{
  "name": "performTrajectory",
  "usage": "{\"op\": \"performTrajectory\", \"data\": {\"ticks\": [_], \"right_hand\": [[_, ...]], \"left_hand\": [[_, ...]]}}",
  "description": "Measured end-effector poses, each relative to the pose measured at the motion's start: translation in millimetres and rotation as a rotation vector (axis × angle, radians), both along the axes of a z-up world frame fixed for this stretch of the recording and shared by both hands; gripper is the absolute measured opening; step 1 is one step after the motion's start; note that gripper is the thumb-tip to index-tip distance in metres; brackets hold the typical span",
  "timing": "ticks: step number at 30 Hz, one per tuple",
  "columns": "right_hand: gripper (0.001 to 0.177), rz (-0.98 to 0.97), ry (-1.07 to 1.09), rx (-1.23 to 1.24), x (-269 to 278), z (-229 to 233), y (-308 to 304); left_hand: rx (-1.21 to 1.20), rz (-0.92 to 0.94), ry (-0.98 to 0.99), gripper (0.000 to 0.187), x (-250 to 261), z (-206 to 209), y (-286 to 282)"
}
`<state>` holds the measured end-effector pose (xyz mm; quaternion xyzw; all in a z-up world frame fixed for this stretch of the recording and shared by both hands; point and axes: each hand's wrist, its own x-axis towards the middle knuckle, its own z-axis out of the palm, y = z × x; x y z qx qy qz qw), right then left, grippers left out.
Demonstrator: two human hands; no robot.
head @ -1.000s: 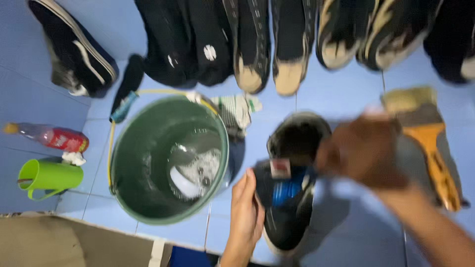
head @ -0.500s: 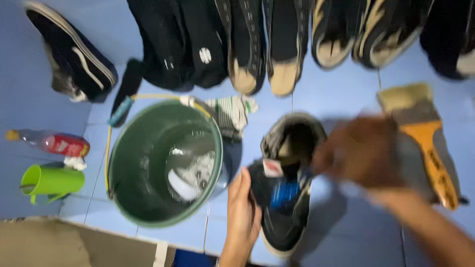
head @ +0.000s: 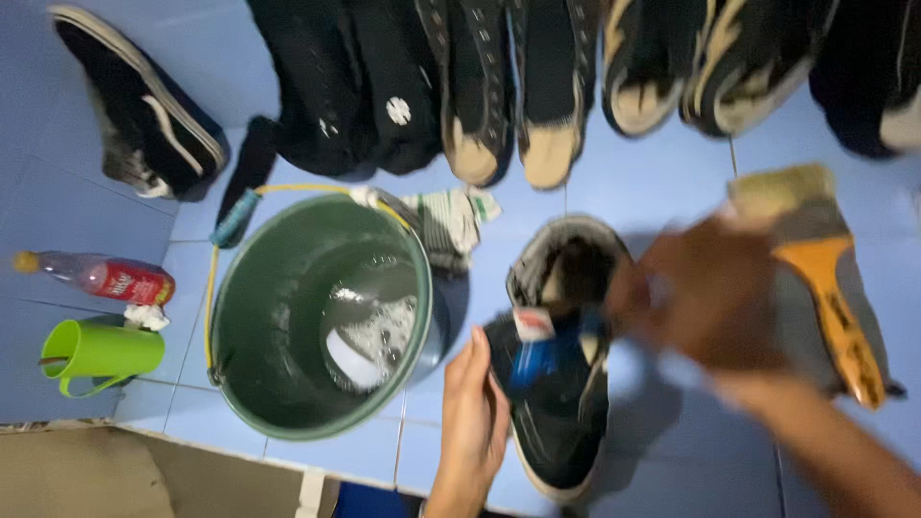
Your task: The person cleans a shoe by dipping a toothbrush into a bucket of soapy water and scrubbing the exterior and interior surfaces of the shoe.
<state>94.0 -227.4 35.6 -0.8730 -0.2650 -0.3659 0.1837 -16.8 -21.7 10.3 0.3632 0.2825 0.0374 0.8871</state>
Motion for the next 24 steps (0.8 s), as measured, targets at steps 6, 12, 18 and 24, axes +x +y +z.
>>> {"op": "performTrajectory", "data": {"ticks": [6, 12, 18, 24], "right_hand": [[0.034, -0.057, 0.107, -0.05, -2, 6, 7], [0.04, 0.1, 0.094, -0.101, -8, -1, 12], [0.037, 0.182, -0.167, -0.112, -16, 24, 29], [0.023, 0.016, -0.049, 0.023, -9, 14, 27]], "left_hand": [[0.032, -0.035, 0.029, 0.035, -10, 3, 1], [0.08, -0.03, 0.009, 0.039, -18, -24, 4], [-0.051, -0.109, 0.055, 0.055, -7, 25, 1], [0.137, 0.033, 0.089, 0.068, -12, -11, 7]]}}
